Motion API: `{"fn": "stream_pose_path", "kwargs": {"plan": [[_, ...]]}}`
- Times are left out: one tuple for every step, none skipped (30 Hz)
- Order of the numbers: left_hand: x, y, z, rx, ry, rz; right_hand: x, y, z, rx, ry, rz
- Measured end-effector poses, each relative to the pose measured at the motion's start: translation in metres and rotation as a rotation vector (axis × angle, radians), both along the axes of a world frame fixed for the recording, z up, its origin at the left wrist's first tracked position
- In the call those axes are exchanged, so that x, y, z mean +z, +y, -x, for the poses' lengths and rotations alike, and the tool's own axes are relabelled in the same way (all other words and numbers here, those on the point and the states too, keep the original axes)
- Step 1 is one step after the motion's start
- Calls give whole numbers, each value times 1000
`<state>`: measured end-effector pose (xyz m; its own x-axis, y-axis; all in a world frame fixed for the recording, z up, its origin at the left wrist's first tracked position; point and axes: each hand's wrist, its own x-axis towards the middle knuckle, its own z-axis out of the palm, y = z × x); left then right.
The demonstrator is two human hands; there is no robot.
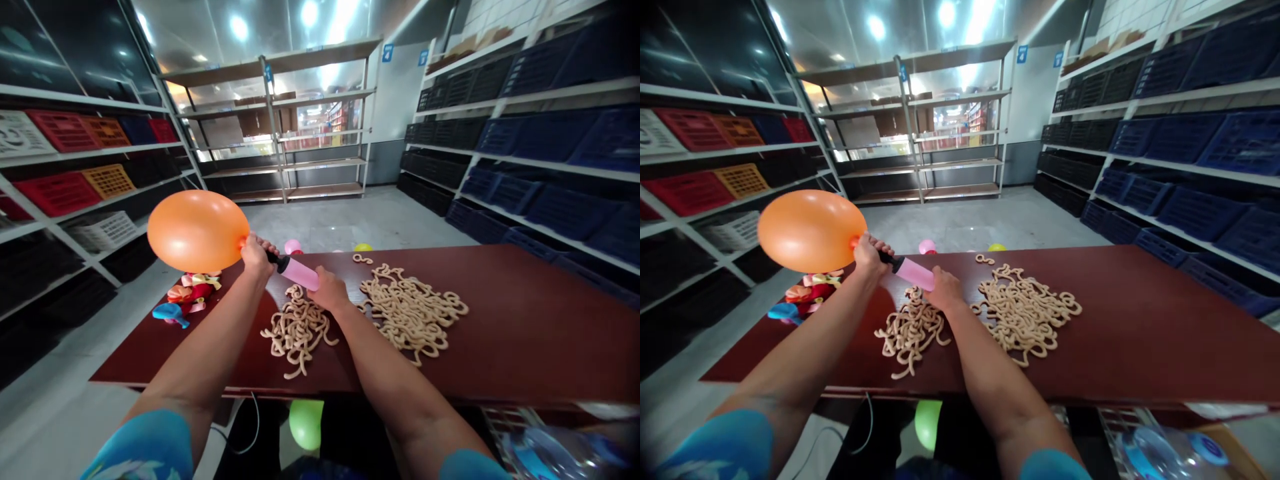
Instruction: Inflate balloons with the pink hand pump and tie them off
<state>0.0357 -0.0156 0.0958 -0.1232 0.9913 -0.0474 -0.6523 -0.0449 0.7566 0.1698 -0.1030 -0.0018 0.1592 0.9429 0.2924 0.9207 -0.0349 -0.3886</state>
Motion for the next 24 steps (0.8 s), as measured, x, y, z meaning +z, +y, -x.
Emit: {"fn": "stream_pose_path", "kwargs": {"plan": [[-1,0,0,-1,-8,-6,4,-2,0,-3,1,-30],[-2,0,0,-4,-17,-11,8,-4,1,-1,-3,-84],[-4,0,0,-10,-26,-12,12,-6,2,7,-12,-154],[-7,-1,0,-20,-35,-8,16,-8,4,24,-27,-226],[-11,-3,-2,-36,-43,3,20,-11,6,52,-45,-287],[-16,-7,-4,-57,-54,16,24,-14,8,91,-62,-328],[-21,-10,-6,-81,-71,28,27,-17,11,134,-77,-349],[-26,-14,-9,-105,-91,37,29,-19,13,173,-89,-352],[-30,-17,-12,-126,-111,42,31,-22,15,205,-100,-342],[-33,-20,-15,-149,-128,46,32,-24,17,226,-110,-325],[-37,-21,-16,-175,-139,51,33,-27,17,233,-120,-307],[-40,-21,-15,-201,-141,56,34,-29,17,231,-131,-289],[-43,-19,-13,-216,-135,63,35,-30,17,223,-141,-270],[-48,-15,-9,-214,-118,72,35,-32,15,210,-152,-247],[-53,-11,-4,-187,-85,87,36,-33,12,187,-162,-217],[-60,-6,3,-128,-30,106,35,-33,8,154,-171,-177],[-68,-1,10,-50,50,130,35,-33,3,106,-177,-124],[-77,4,17,25,150,151,34,-32,-4,41,-177,-60],[-86,9,23,82,257,162,32,-30,-10,-36,-170,8],[-95,12,29,117,353,159,30,-28,-18,-123,-155,78],[-102,15,34,130,424,139,28,-26,-25,-206,-137,136],[-109,18,37,126,466,110,26,-24,-31,-278,-119,172],[-113,20,39,114,488,85,23,-21,-36,-341,-109,190],[-116,22,40,103,499,72,21,-18,-40,-388,-113,185]]}}
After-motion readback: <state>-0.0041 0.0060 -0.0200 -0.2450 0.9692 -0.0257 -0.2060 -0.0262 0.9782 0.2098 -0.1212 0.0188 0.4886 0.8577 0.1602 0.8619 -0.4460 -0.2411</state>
